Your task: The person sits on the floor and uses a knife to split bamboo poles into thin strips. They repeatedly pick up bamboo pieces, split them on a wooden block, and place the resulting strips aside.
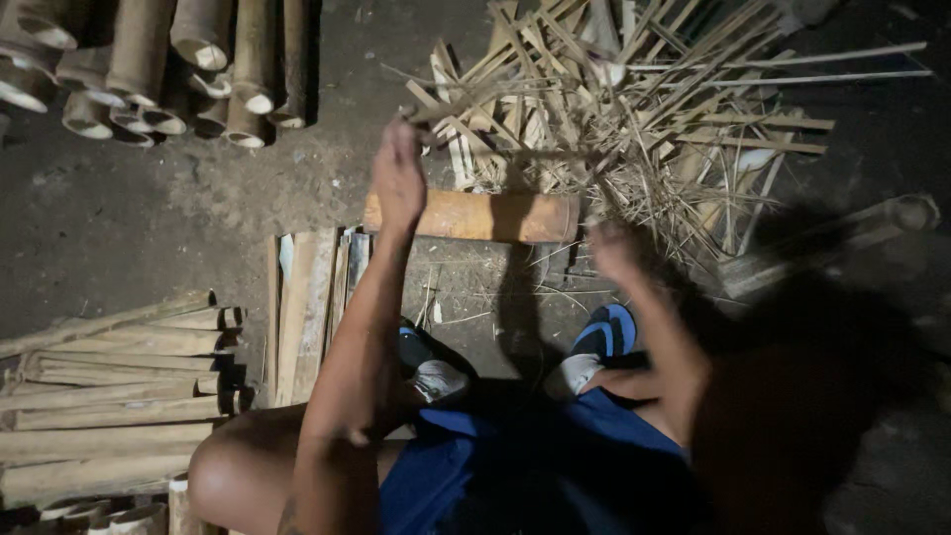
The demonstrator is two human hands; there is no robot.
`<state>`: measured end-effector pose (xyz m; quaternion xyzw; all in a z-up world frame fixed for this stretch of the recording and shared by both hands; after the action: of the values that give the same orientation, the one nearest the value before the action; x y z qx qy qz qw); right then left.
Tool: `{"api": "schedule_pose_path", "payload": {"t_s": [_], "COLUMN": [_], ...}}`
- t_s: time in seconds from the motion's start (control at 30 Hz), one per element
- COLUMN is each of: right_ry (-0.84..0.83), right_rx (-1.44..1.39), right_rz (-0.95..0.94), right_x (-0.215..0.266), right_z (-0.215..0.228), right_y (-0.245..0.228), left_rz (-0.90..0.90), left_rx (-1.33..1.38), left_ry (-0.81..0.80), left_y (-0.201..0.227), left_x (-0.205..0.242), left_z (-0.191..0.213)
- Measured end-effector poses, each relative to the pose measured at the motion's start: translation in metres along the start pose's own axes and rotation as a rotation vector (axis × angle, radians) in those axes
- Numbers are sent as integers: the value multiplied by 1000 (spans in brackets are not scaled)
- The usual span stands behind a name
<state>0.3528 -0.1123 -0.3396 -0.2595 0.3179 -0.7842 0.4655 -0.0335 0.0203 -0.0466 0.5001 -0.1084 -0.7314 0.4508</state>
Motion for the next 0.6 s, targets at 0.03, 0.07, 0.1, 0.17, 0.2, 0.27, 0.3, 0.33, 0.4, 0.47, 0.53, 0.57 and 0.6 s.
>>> {"api": "schedule_pose_path", "payload": {"t_s": [0.03,0.07,0.1,0.17,0.2,0.27,0.3,0.33,0.4,0.47,0.53,0.57,0.6], "right_ry": [-37,-106,-169,-188,-144,-166,-233,-300,-323,-258,-223,-267,-323], "right_rx": [-116,-235,-376,-475,-434,-432,-474,-514,-444,-343,-280,-294,-308], "right_rz": [13,-79,-191,-210,-117,-66,-117,-169,-177,-3,142,133,115], "right_x": [16,32,49,75,84,97,105,112,120,126,131,135,140], "right_z": [-22,-43,-57,-64,-59,-54,-55,-56,-51,-38,-25,-21,-19], "right_y": [-17,-27,-37,-66,-85,-116,-125,-134,-154,-185,-218,-230,-240], "left_rz": [71,141,219,27,-70,14,57,122,241,156,349,581,455], "left_rx": [-135,-271,-409,-196,-90,-64,-51,-5,93,140,92,18,350], "left_ry": [-115,-230,-345,-90,35,12,1,5,13,53,1,-83,130], "left_y": [-1,-5,-12,4,11,3,1,-1,-2,11,8,-2,11], "left_x": [2,7,16,22,28,35,37,38,31,15,2,2,-9], "left_z": [-6,-11,-15,-6,-1,-4,-5,-3,6,25,41,47,63]}}
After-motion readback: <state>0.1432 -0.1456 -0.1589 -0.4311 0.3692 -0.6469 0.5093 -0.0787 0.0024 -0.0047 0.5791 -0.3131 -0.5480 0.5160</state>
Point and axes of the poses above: each hand's wrist, its own x-axis away from the middle knuckle, its own z-axis out of the back of the hand, y = z × x, the point moved 7 cm from there along -x, towards the middle knuckle, and after that the axes turned 13 degrees about -x, right-handed, at the moved point
